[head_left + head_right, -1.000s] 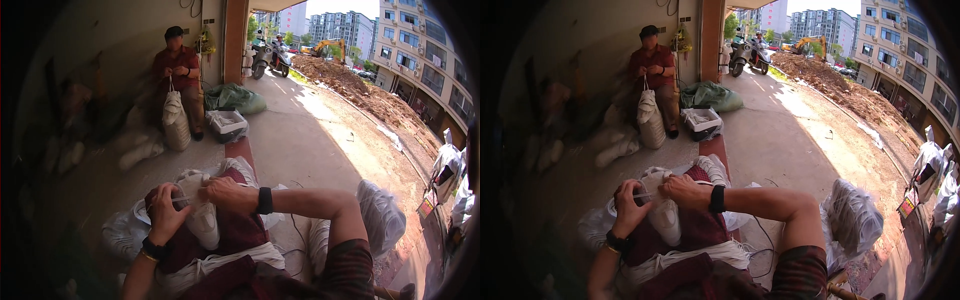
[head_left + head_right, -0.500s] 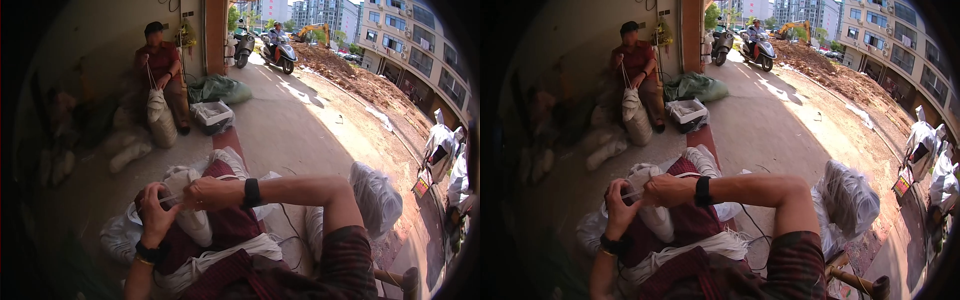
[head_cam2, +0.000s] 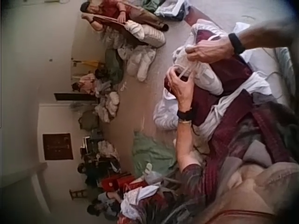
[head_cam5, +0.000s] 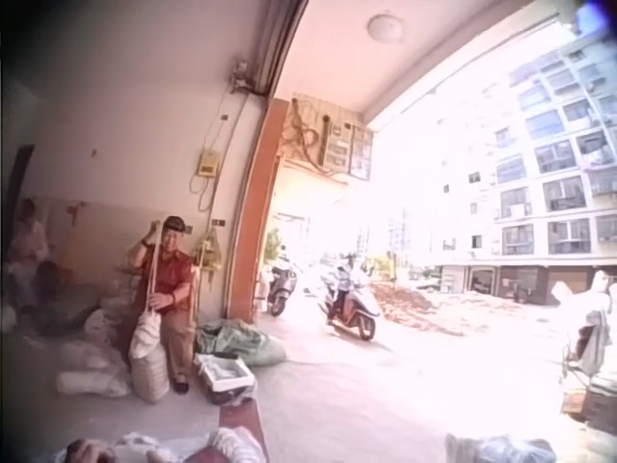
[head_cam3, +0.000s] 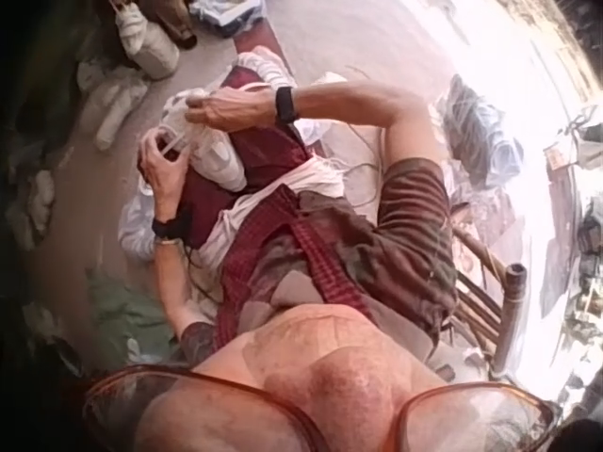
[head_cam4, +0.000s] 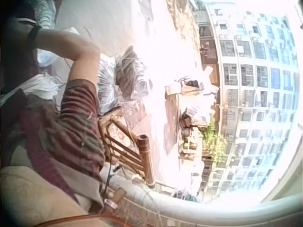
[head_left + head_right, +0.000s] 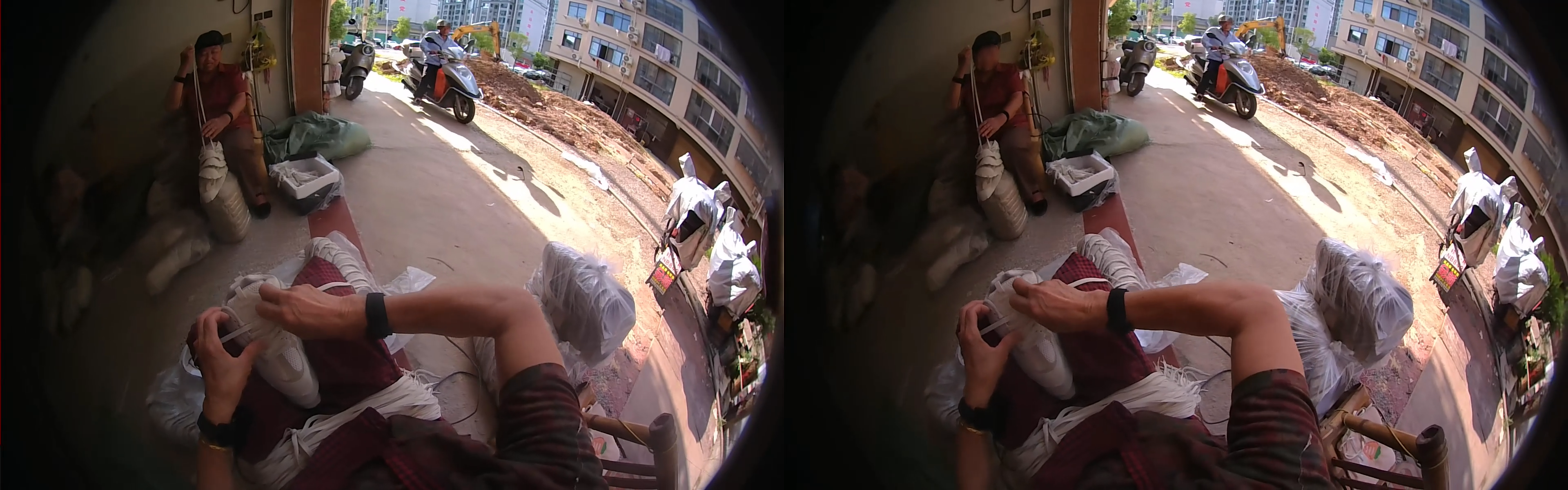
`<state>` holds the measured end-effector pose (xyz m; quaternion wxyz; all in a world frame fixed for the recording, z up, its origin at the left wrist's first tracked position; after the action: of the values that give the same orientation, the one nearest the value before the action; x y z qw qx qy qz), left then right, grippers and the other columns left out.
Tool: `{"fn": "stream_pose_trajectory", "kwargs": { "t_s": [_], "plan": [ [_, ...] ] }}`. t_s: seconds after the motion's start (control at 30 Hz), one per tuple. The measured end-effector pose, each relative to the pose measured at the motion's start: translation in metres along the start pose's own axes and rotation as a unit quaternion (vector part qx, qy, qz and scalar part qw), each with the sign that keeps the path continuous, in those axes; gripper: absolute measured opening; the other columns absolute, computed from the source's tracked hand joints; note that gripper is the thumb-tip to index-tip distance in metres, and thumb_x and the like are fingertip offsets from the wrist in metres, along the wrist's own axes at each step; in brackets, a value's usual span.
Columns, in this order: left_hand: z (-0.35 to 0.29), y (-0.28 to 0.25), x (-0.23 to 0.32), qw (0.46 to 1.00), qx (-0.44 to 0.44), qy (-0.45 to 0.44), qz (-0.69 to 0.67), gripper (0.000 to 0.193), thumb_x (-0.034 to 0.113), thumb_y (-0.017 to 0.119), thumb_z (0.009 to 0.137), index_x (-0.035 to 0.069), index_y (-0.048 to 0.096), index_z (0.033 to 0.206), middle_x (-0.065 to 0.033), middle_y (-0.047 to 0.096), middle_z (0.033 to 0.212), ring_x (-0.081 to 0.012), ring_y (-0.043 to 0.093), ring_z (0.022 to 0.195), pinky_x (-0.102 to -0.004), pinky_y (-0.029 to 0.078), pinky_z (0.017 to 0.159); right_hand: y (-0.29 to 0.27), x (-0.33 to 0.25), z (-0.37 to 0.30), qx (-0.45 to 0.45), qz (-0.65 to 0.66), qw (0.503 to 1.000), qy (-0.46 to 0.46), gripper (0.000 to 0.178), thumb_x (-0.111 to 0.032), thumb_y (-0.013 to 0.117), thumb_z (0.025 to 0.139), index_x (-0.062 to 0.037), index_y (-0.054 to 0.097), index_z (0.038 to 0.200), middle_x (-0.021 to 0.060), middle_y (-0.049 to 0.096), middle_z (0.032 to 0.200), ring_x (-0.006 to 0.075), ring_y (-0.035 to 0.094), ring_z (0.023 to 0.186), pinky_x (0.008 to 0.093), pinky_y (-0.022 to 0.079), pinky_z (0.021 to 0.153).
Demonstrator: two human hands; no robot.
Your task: Manually inserting laces into white shoes and tying/arranging components during footwear production.
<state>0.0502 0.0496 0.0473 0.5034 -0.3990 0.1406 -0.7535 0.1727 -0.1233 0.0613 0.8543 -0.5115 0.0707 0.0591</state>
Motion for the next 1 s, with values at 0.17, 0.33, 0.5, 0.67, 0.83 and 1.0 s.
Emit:
{"fn": "stream_pose_trajectory", "kwargs": {
  "t_s": [0.17, 0.33, 0.5, 0.67, 0.83, 1.0],
  "plan": [
    [0.000, 0.002, 0.001, 1.000, -0.009, 0.006, -0.014, 0.059, 0.009, 0.086, 0.058, 0.003, 0.051, 0.105, -0.0169, 0.056, 0.114, -0.0377, 0.055, 0.110, -0.0450, 0.044, 0.096, -0.006, -0.003, -0.006, 0.002, 0.055, 0.996, 0.077, 0.031, -0.005, 0.064, 0.078, 0.0044, 0.049, 0.104, 0.0244, 0.055, 0.102, 0.0445, 0.065, 0.078, 0.0523, 0.053, 0.064],
    [-0.002, 0.000, -0.002, 1.000, -0.016, -0.004, 0.000, 0.061, 0.009, 0.087, 0.059, 0.004, 0.051, 0.108, -0.0170, 0.055, 0.119, -0.0376, 0.054, 0.113, -0.0459, 0.043, 0.098, 0.003, -0.001, -0.006, -0.033, 0.021, 0.996, 0.077, 0.029, -0.005, 0.064, 0.079, 0.0054, 0.051, 0.103, 0.0255, 0.059, 0.100, 0.0445, 0.066, 0.082, 0.0517, 0.054, 0.067],
    [-0.002, 0.001, -0.001, 1.000, -0.023, -0.018, 0.011, 0.063, 0.011, 0.089, 0.060, 0.005, 0.051, 0.110, -0.0168, 0.055, 0.124, -0.0375, 0.053, 0.116, -0.0466, 0.042, 0.099, -0.001, 0.001, -0.005, -0.033, -0.009, 0.998, 0.058, 0.026, -0.007, 0.063, 0.080, 0.0053, 0.052, 0.100, 0.0257, 0.060, 0.097, 0.0439, 0.067, 0.083, 0.0511, 0.054, 0.066],
    [-0.002, -0.001, -0.004, 1.000, -0.023, -0.010, 0.001, 0.063, 0.012, 0.088, 0.060, 0.004, 0.051, 0.111, -0.0162, 0.055, 0.122, -0.0376, 0.053, 0.116, -0.0465, 0.042, 0.099, -0.002, -0.003, 0.002, -0.012, -0.013, 0.998, 0.068, 0.020, -0.005, 0.063, 0.081, 0.0021, 0.053, 0.097, 0.0193, 0.061, 0.092, 0.0414, 0.066, 0.082, 0.0483, 0.053, 0.063],
    [0.000, -0.002, 0.002, 1.000, -0.002, 0.001, -0.001, 0.060, 0.009, 0.086, 0.058, 0.005, 0.051, 0.108, -0.0156, 0.056, 0.117, -0.0361, 0.055, 0.111, -0.0448, 0.043, 0.097, 0.002, -0.002, 0.003, 0.009, -0.012, 0.999, 0.047, 0.021, -0.005, 0.063, 0.079, 0.0008, 0.053, 0.097, 0.0183, 0.062, 0.090, 0.0415, 0.066, 0.083, 0.0490, 0.053, 0.063],
    [0.000, -0.003, 0.004, 1.000, -0.003, -0.002, -0.007, 0.061, 0.010, 0.086, 0.059, 0.005, 0.051, 0.108, -0.0159, 0.056, 0.117, -0.0362, 0.055, 0.111, -0.0448, 0.043, 0.096, -0.002, -0.003, -0.003, -0.017, -0.041, 0.997, 0.063, 0.026, -0.006, 0.065, 0.078, 0.0010, 0.054, 0.100, 0.0206, 0.063, 0.095, 0.0426, 0.067, 0.085, 0.0503, 0.052, 0.065]
  ]
}}
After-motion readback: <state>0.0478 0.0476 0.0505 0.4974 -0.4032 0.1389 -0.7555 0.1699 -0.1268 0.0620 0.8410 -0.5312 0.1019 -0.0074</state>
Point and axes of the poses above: each hand's wrist, its own z-axis towards the middle knuckle, its own y-axis out of the palm, x = y × z, the point moved 2 cm from there along z, towards the middle knuckle
